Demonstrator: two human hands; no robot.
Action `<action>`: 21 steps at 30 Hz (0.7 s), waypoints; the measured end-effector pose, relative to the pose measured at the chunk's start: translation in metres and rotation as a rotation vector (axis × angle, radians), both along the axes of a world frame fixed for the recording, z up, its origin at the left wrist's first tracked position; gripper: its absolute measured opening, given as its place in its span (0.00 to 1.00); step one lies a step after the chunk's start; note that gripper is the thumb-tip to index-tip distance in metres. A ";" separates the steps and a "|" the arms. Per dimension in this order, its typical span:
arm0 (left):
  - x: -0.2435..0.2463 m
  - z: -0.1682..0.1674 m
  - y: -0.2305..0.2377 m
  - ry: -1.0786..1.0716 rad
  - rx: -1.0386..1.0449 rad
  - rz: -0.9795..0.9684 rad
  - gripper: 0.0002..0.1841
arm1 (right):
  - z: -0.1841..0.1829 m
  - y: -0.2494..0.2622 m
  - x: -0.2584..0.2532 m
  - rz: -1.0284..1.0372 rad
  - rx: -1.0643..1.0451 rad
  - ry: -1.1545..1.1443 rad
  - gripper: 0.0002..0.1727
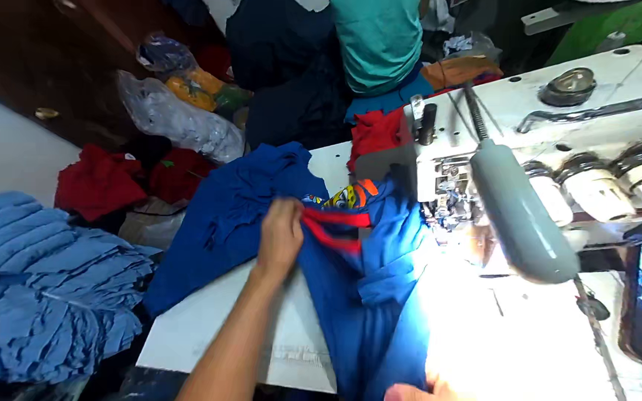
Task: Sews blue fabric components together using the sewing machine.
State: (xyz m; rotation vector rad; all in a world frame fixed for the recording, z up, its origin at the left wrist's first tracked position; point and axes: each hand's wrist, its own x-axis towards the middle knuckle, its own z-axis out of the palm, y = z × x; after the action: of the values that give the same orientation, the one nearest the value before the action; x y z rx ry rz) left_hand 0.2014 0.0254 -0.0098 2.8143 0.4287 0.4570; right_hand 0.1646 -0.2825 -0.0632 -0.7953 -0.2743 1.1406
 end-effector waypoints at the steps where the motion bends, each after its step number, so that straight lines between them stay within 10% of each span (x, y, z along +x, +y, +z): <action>1: 0.016 0.016 0.013 -0.101 0.003 0.027 0.14 | 0.003 0.005 0.001 -0.036 -0.032 0.018 0.05; 6: 0.005 0.037 -0.031 -0.490 -0.044 -0.218 0.20 | 0.000 -0.004 0.022 -0.319 -0.107 0.019 0.07; 13: -0.051 -0.054 -0.127 -0.655 0.067 -0.179 0.14 | 0.014 -0.008 0.035 -0.504 -0.277 -0.125 0.08; 21: -0.047 0.017 -0.074 -0.408 -0.387 -0.461 0.11 | 0.003 -0.016 0.050 -0.458 -0.300 -0.344 0.04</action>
State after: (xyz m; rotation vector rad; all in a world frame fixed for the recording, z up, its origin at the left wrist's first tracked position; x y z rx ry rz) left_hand 0.1540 -0.0490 0.0068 2.2652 -0.1957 0.7264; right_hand 0.2145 -0.2981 -0.0601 -1.2503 -0.1926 0.6151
